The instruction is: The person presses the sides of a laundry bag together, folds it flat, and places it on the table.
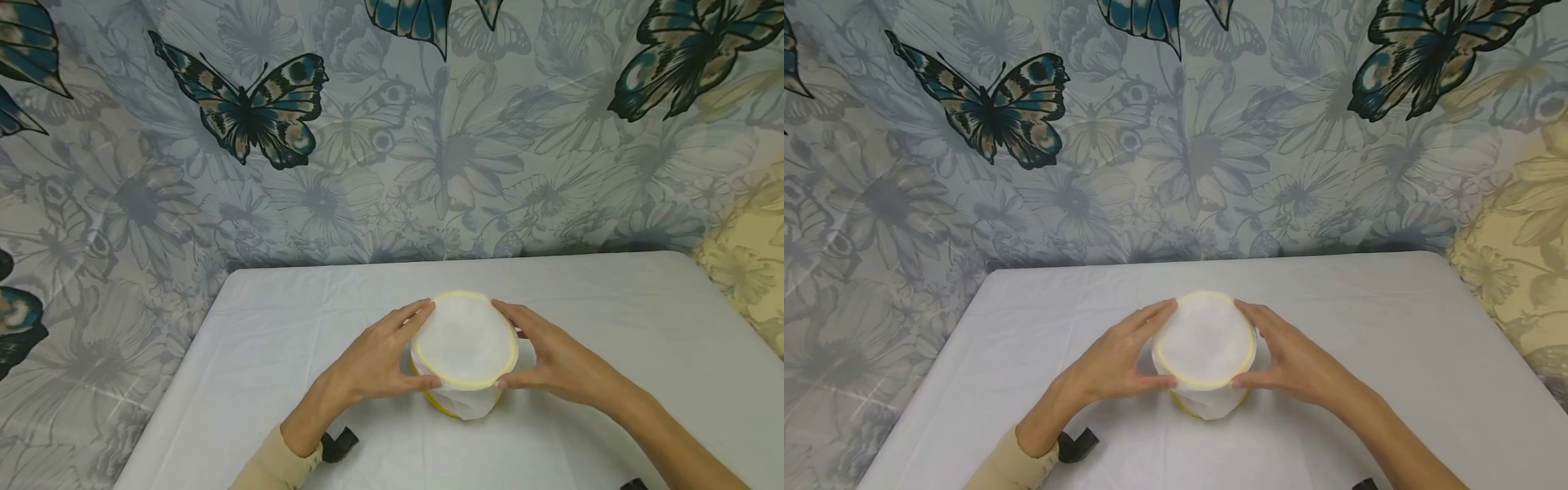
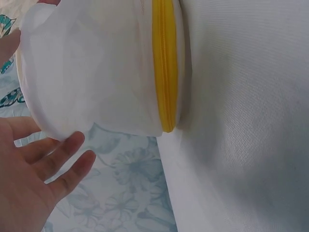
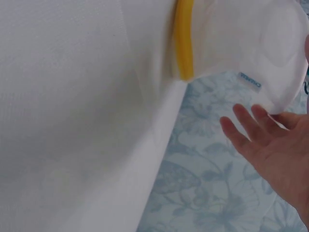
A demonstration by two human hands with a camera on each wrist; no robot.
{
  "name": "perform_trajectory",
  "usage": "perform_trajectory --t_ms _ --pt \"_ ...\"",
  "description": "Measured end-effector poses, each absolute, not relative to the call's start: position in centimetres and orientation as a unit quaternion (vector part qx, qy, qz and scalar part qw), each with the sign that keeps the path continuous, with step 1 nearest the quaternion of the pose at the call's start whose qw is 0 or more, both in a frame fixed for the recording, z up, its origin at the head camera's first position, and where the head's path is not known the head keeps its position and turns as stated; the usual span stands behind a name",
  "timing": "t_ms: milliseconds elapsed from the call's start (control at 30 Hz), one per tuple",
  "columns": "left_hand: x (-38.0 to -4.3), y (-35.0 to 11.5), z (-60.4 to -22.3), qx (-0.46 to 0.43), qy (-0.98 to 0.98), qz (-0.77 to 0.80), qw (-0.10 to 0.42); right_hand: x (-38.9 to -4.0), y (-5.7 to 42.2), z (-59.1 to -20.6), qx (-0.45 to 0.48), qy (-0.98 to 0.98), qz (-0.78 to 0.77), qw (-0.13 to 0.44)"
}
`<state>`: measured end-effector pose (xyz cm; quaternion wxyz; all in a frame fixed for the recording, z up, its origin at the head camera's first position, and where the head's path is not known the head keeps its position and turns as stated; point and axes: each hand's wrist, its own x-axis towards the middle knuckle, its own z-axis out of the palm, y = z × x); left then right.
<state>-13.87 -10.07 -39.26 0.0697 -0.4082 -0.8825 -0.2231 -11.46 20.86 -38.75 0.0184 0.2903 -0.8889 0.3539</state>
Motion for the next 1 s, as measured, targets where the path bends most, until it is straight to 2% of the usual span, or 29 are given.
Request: perform_trajectory --t_ms 167,467,1000 --pt "-13.7 -9.9 -39.3 -0.415 -0.882 -0.217 0.055 -11.2 20.7 -39.2 0.277 -0.897 0.343 -0.016" --pt "-13.6 -9.6 -39.7 -0.416 -0.887 -0.195 0.049 -11.1 20.5 -39.7 0.264 -0.903 0.336 -0.041" --pt "-13.7 -9.2 -40.2 -0.417 -0.889 -0.183 0.045 -10.8 20.5 -40.5 0.268 -0.907 0.323 -0.03"
